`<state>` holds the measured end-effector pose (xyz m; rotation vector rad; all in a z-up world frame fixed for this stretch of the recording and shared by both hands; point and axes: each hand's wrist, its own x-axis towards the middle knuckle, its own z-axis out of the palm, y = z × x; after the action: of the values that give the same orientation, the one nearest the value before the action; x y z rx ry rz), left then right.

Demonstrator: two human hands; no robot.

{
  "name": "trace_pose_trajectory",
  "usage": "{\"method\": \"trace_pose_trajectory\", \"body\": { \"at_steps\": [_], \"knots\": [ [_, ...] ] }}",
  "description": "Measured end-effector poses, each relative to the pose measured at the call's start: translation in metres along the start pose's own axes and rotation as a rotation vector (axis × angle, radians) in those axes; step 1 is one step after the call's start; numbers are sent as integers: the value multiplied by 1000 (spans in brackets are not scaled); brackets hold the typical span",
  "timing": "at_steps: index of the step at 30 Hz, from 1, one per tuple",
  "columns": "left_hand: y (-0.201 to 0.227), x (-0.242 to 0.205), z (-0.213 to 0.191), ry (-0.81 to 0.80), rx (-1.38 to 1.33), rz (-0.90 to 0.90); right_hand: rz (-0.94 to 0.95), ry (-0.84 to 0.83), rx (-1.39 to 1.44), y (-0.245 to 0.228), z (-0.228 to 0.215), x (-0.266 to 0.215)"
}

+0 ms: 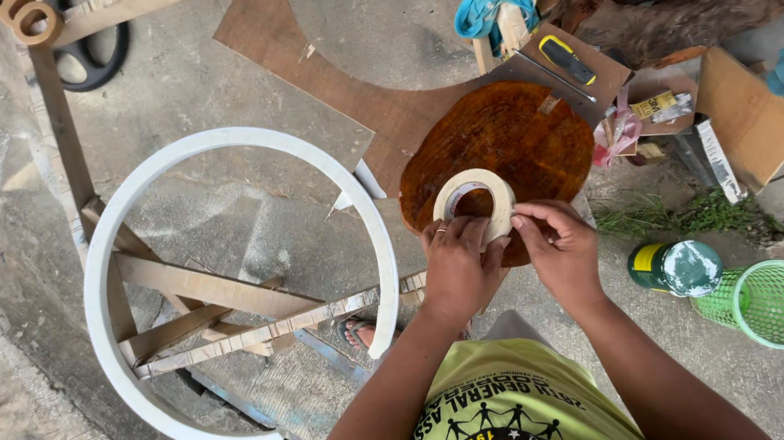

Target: The person repeatedly tears off pieces of masking tape and applies them to a white circular wooden frame resting on a wooden stand. The person smooths each piece of tape along the frame's edge.

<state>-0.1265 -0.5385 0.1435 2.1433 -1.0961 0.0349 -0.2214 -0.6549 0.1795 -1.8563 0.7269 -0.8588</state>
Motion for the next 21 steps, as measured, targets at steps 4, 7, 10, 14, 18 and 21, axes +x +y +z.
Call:
{"method": "trace_pose_trajectory", "body": {
  "at_steps": [4,7,10,14,18,21],
  "knots": [
    [7,2,-14,28,11,9,-86,9,-41,7,3,5],
    [12,3,-22,16,-4,10,-281,-19,-162,21,2,8],
    [13,4,-25,21,-1,27,-376,-72,-253,38,2,11],
    [16,7,-30,6,19,58,-380,-167,-283,43,-1,11],
    [17,10,-35,-9,6,44,-395,-184,-281,39,-2,8],
    [11,11,-35,-52,-22,-3,-387,-178,-257,34,-2,4]
  ]
}}
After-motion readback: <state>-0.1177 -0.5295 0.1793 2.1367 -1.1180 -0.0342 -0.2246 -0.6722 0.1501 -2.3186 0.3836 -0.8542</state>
